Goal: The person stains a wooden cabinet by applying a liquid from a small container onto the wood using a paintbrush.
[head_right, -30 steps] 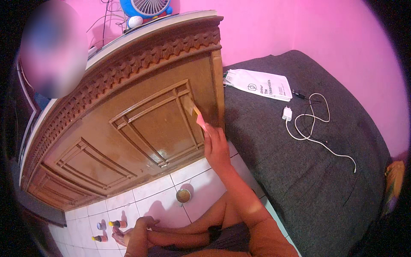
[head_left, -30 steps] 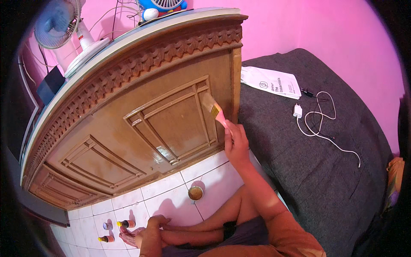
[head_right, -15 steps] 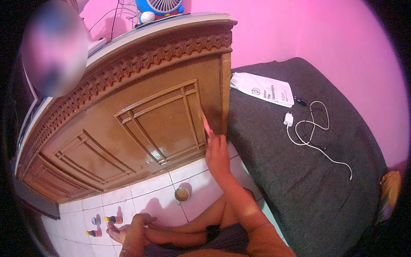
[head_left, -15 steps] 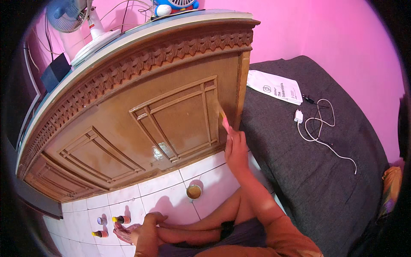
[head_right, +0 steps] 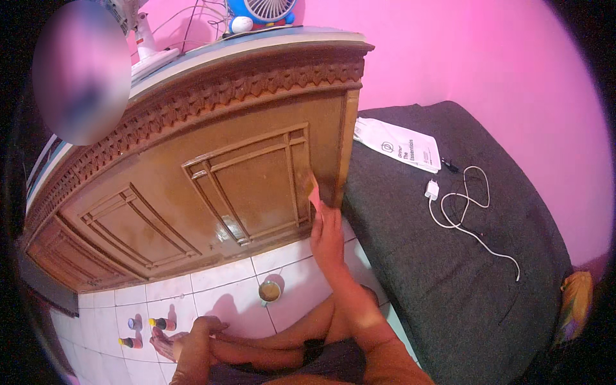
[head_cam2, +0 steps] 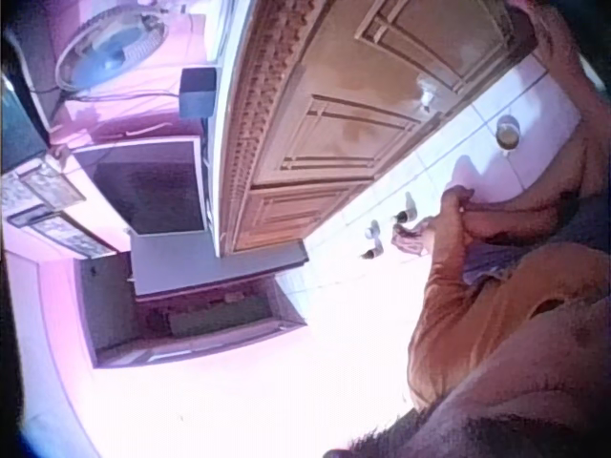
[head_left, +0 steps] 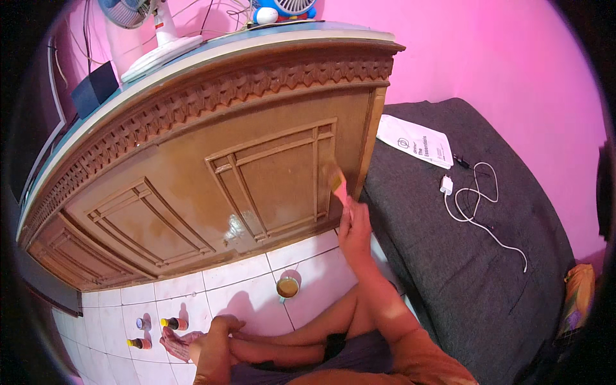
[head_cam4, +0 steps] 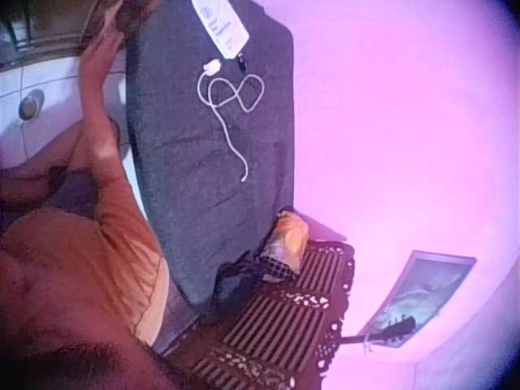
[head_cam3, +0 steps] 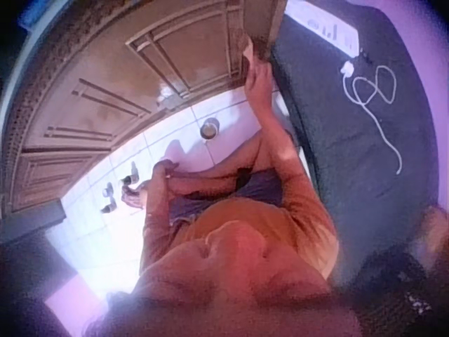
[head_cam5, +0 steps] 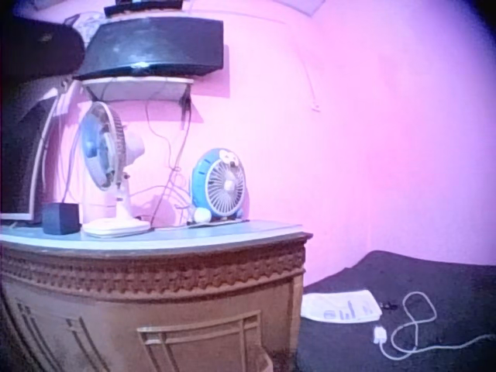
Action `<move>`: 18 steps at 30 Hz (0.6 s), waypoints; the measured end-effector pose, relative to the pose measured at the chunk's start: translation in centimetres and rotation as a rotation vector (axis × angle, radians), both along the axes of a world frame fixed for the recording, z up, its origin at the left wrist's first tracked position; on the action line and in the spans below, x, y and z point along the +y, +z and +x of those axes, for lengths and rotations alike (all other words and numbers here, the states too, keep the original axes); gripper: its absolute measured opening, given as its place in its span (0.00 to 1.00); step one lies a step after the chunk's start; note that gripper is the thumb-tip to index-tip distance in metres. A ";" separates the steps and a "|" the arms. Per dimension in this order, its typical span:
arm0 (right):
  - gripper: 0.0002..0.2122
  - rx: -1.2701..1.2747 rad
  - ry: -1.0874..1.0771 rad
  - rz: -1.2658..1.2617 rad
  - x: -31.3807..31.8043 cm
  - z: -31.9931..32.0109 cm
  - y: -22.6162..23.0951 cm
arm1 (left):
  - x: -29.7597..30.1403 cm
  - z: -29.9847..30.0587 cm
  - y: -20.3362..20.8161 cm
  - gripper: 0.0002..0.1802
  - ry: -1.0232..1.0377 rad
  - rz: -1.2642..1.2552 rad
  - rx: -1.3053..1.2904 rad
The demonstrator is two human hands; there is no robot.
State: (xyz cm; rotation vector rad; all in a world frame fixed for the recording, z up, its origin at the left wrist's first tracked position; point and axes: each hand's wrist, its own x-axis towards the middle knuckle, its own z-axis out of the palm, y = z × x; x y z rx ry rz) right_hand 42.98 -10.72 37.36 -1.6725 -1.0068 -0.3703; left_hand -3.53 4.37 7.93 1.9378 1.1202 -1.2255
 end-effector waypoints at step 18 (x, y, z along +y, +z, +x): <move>0.12 0.156 -0.007 0.158 0.7 0.6 6.9 | -2.5 3.2 7.6 0.41 0.115 0.032 0.065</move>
